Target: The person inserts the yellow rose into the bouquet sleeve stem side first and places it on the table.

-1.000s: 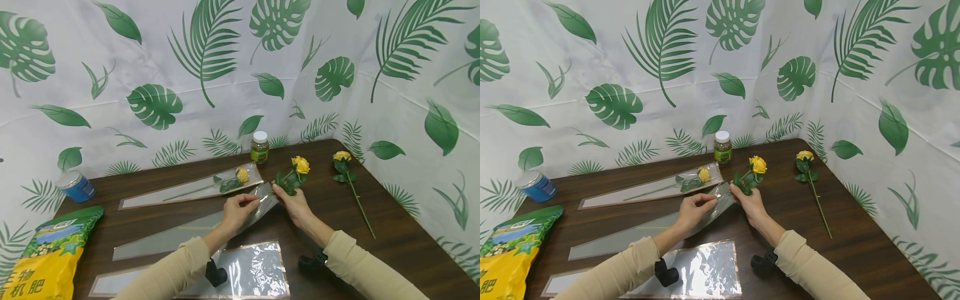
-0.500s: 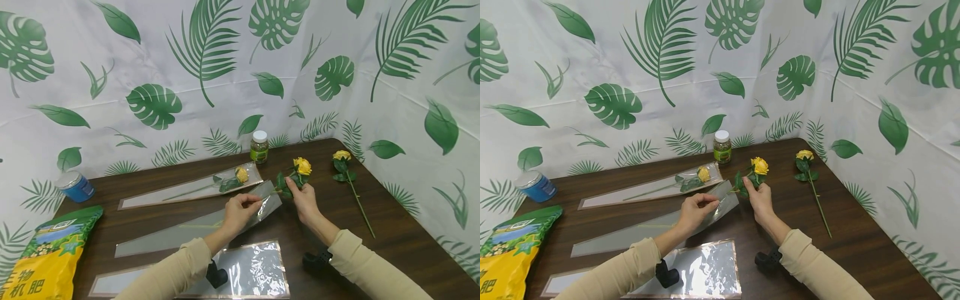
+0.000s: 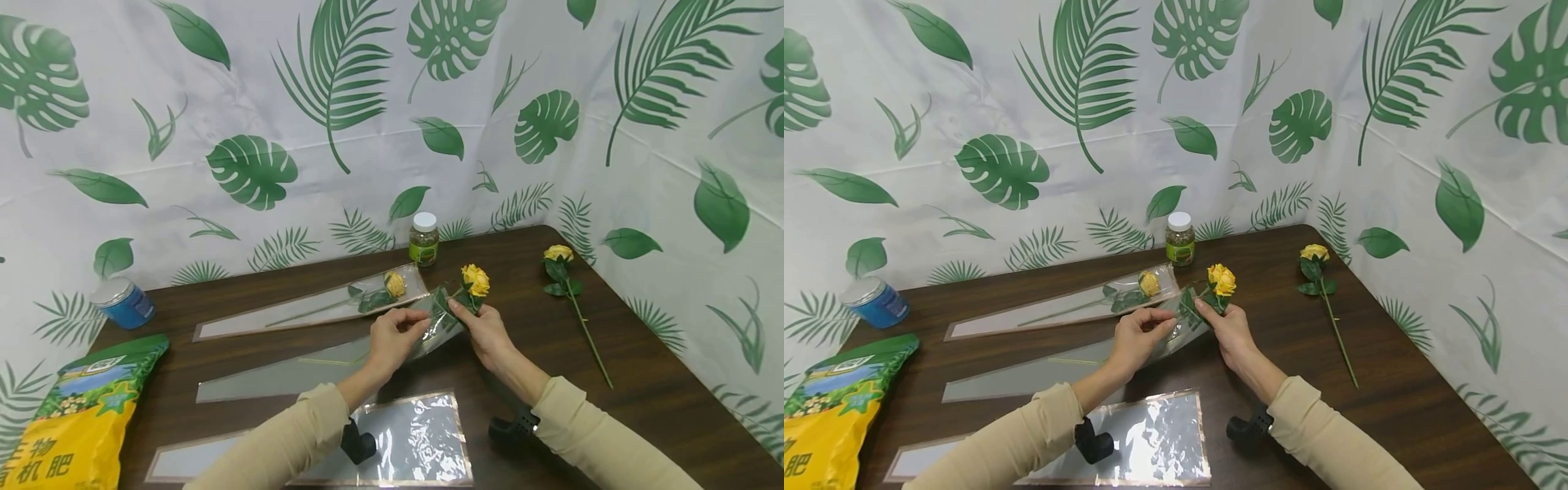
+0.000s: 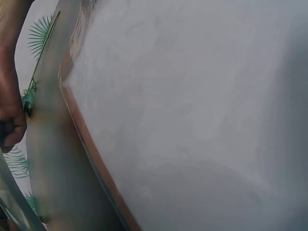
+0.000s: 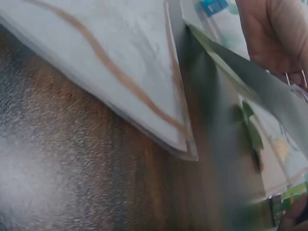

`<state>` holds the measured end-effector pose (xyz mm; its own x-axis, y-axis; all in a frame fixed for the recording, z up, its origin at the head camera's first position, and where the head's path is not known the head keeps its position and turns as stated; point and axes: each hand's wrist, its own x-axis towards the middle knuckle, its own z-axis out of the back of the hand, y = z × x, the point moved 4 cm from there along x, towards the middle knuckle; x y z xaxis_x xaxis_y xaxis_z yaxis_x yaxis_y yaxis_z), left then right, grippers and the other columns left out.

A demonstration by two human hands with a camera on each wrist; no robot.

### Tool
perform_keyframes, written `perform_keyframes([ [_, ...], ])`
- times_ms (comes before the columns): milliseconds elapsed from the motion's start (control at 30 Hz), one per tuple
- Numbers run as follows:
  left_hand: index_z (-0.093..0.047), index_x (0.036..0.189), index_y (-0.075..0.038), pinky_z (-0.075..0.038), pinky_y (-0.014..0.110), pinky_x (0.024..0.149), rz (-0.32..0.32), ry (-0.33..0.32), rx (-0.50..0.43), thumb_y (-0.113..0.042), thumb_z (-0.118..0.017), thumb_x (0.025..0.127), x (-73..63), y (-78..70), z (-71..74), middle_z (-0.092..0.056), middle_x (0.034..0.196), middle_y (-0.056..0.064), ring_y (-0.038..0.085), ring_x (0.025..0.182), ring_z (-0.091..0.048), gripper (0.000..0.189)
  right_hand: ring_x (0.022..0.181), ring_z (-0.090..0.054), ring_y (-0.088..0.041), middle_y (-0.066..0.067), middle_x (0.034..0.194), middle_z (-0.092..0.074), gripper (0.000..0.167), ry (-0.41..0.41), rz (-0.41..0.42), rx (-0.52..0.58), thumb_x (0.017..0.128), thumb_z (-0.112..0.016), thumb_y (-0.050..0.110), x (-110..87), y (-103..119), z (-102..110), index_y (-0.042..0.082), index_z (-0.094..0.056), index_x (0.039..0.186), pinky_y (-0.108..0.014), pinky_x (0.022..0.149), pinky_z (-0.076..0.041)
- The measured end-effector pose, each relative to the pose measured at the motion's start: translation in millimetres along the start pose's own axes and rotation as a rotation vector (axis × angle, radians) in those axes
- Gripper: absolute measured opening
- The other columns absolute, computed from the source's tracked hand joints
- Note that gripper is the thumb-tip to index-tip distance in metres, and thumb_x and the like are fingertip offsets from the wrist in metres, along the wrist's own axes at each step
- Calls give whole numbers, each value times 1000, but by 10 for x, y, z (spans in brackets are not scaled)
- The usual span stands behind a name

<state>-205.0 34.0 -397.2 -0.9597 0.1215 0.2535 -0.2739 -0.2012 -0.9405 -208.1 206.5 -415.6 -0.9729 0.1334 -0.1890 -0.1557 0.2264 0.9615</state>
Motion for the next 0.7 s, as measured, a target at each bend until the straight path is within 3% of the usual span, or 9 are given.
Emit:
perform_keyframes([
  [100,-73,90,-1,-44,13,57,24,8,-1,-8,-73,79,-2,26,0,-72,86,13,0,63,-54,12,91,-59,-2,12,91,-67,16,73,27,95,93,-58,11,25,-11,-6,22,-69,88,-18,83,-46],
  [333,-73,91,-2,-45,14,59,69,39,-15,-9,-73,81,-31,63,-15,-72,88,11,-1,65,-54,12,78,-61,-3,7,81,-66,19,179,58,209,98,-49,11,76,-10,47,19,-66,98,-17,74,-49],
  [533,-73,90,-2,-45,14,59,57,33,-14,-7,-73,80,-43,74,-14,-71,87,12,-2,64,-54,11,84,-63,-6,6,98,-66,17,237,27,284,98,-48,14,106,19,98,16,-64,103,-20,79,-50],
  [600,-73,90,-2,-45,13,59,63,37,-9,-7,-73,80,-48,78,-16,-71,88,11,-2,64,-54,11,85,-64,-8,5,102,-65,18,235,4,290,98,-49,16,112,29,128,14,-60,112,-21,79,-51],
  [700,-73,90,-1,-45,13,60,48,43,-8,-7,-72,80,-57,76,-10,-71,88,12,-2,65,-55,11,85,-65,-10,5,102,-66,34,263,-7,266,98,-49,20,118,47,156,12,-45,130,-23,78,-51],
])
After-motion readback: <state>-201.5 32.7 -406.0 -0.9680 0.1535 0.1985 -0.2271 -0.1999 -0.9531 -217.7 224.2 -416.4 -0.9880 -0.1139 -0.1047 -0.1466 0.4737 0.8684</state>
